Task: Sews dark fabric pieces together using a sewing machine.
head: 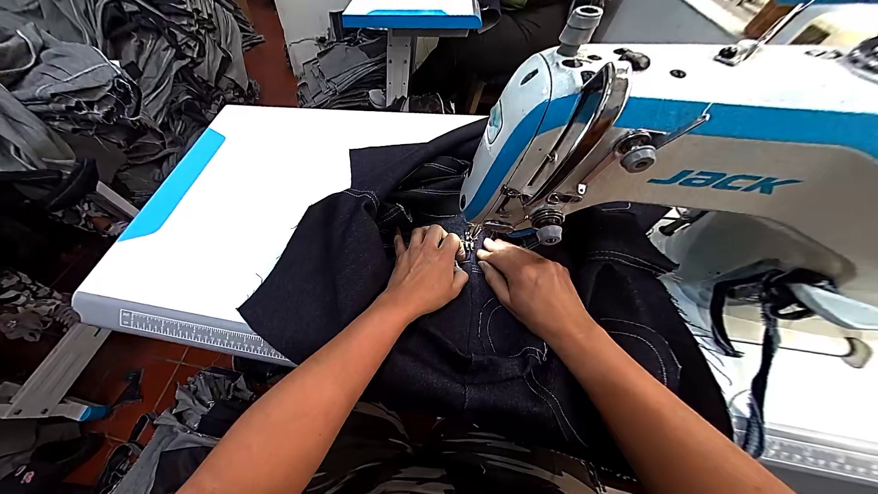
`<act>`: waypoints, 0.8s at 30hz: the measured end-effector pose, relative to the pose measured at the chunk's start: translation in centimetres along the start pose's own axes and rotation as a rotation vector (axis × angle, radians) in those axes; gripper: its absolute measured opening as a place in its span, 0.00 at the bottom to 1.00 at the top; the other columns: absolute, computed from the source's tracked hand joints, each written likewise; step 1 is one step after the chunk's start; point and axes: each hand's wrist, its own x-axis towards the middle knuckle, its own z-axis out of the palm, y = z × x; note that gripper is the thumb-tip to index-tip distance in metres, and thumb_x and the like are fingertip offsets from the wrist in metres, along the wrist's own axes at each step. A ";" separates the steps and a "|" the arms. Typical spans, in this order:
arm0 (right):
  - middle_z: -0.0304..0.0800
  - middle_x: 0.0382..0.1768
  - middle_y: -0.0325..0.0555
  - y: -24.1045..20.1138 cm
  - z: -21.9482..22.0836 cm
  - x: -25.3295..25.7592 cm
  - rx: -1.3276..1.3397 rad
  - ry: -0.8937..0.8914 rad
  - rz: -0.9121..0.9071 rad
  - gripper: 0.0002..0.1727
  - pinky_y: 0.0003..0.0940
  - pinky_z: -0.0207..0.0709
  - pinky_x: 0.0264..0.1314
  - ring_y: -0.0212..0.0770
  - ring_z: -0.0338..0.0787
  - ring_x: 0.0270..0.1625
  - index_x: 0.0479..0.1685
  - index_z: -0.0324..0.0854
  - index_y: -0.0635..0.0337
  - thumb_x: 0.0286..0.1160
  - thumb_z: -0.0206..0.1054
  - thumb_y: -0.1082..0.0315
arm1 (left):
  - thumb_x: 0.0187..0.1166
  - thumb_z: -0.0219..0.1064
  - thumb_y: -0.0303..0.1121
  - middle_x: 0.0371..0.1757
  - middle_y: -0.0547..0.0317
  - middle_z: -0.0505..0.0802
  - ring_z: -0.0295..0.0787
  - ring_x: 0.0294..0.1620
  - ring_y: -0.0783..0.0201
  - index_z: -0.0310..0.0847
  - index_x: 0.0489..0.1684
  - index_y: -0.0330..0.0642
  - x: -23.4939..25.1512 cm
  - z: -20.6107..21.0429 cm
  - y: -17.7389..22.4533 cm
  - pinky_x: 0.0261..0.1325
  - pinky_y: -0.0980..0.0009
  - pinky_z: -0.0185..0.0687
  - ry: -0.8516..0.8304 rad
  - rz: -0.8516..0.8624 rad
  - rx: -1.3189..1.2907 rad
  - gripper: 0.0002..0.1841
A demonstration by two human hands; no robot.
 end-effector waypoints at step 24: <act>0.96 0.57 0.54 0.6 -0.2 -0.6 0.047 0.018 -0.052 0.15 0.52 0.87 0.62 0.54 0.94 0.63 0.43 0.92 0.64 0.83 0.63 0.63 | 0.89 0.60 0.40 0.60 0.41 0.85 0.79 0.73 0.39 0.83 0.55 0.35 -0.4 0.4 -1.0 0.81 0.26 0.54 0.091 0.087 0.078 0.15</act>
